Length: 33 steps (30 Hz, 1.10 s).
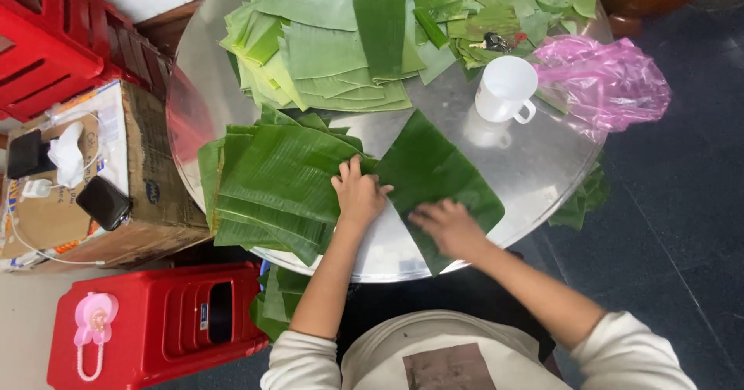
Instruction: A person is cleaning banana leaves by wiping them with a cloth and then stacking them neatly on a metal table.
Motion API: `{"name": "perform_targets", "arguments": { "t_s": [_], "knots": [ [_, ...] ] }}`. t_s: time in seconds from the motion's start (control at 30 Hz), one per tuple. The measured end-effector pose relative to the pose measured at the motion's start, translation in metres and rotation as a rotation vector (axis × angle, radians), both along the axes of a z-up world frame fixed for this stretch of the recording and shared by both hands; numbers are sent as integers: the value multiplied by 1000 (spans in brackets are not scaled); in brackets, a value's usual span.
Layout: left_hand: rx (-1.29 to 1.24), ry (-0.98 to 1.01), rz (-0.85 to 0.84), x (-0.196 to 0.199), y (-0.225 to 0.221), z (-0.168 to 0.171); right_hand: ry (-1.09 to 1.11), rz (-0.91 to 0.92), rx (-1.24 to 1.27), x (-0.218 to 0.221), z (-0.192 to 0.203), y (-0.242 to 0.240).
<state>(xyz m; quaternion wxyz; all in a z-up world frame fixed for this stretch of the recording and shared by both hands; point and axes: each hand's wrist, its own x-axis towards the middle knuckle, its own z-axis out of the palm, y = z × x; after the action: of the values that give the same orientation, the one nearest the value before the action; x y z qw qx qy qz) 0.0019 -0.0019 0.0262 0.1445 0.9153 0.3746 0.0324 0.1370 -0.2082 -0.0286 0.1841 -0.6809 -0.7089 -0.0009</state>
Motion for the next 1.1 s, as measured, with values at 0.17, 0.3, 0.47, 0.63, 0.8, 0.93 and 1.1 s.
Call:
{"name": "perform_targets", "arguments": {
  "t_s": [0.17, 0.3, 0.47, 0.63, 0.8, 0.93, 1.1],
  "knots": [
    [43, 12, 0, 10, 0, -7, -93, -415, -14, 87, 5, 40],
    [-1, 8, -1, 11, 2, -12, -103, -363, -25, 60, -6, 29],
    [-61, -12, 24, 18, 3, -3, 7, 34, -26, -40, -14, -49],
    [-188, -4, 73, 27, 14, -4, -49, -40, 108, -19, -70, -56],
    [-222, -24, 100, 30, 13, -11, 10, -162, 67, -7, -78, -73],
    [-242, -13, 96, 34, 16, -7, 34, 183, 38, -43, -28, -85],
    [-278, -17, 90, 35, 10, 3, -61, -339, 23, 45, -14, -81]
  ]
}}
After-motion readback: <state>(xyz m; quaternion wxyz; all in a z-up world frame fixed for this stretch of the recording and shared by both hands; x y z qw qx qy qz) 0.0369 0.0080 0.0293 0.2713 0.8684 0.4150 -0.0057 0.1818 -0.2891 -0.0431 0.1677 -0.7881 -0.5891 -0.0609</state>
